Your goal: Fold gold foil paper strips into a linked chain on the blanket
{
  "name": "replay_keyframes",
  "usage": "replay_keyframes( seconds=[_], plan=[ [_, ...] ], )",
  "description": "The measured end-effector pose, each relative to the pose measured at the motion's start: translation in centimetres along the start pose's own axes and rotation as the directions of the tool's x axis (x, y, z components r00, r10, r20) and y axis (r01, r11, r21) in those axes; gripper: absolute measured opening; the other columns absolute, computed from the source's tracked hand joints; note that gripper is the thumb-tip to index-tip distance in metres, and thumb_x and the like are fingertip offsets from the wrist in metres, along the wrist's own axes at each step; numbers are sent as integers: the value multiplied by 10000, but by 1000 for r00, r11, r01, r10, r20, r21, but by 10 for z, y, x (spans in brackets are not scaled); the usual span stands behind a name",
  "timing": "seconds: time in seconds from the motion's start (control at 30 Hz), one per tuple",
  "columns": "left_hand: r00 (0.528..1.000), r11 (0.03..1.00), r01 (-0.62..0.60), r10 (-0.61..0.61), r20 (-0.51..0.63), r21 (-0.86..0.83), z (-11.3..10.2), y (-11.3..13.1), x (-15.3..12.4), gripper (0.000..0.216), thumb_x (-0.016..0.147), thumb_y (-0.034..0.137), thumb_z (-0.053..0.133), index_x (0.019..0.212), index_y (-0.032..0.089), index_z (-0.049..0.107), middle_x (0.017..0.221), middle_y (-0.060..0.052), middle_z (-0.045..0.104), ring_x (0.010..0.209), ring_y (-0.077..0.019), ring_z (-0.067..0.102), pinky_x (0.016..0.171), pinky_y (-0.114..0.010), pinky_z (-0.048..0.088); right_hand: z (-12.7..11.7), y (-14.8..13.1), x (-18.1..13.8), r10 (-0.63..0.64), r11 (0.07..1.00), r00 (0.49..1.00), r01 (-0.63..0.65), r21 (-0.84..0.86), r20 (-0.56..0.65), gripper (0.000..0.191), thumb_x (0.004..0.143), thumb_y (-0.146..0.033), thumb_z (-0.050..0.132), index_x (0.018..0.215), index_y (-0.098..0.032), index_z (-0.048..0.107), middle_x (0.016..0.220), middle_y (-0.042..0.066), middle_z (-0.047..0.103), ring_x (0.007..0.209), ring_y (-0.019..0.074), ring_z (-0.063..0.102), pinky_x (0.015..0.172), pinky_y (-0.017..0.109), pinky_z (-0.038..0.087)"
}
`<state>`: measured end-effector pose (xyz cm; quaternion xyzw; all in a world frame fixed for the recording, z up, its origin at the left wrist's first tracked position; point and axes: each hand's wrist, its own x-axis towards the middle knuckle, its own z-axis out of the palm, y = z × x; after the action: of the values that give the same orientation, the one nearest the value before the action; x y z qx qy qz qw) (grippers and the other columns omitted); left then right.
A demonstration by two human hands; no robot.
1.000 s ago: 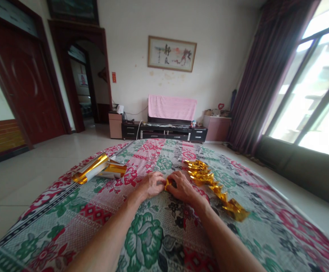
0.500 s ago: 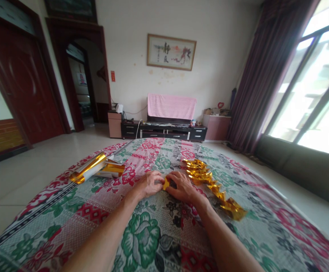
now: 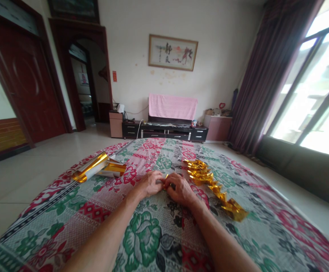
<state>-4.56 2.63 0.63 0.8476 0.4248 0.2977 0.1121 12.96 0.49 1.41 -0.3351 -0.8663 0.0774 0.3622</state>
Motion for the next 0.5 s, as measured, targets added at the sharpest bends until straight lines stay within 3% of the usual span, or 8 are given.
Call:
replay_keyframes(
  seconds=[0.3,0.5],
  plan=[
    [1000,998,-1,0,-6,-68,-1,-3,-2,107,668,168,604,730,190,688,1039,-34,630,989,-167,566,920,-287,421,-7,3,0,31,997,997,-36,67,75,233,605,-21,488,730,-178,607,834,20,599,804,142,545,761,257,421],
    [998,995,45,-48,-34,-85,-5,-11,-4,202,631,110,567,783,181,680,1100,-53,619,1024,-176,560,948,-294,407,-5,-3,0,33,999,997,-31,-32,71,57,716,-178,585,770,-191,600,771,13,568,796,150,513,748,273,398]
  ],
)
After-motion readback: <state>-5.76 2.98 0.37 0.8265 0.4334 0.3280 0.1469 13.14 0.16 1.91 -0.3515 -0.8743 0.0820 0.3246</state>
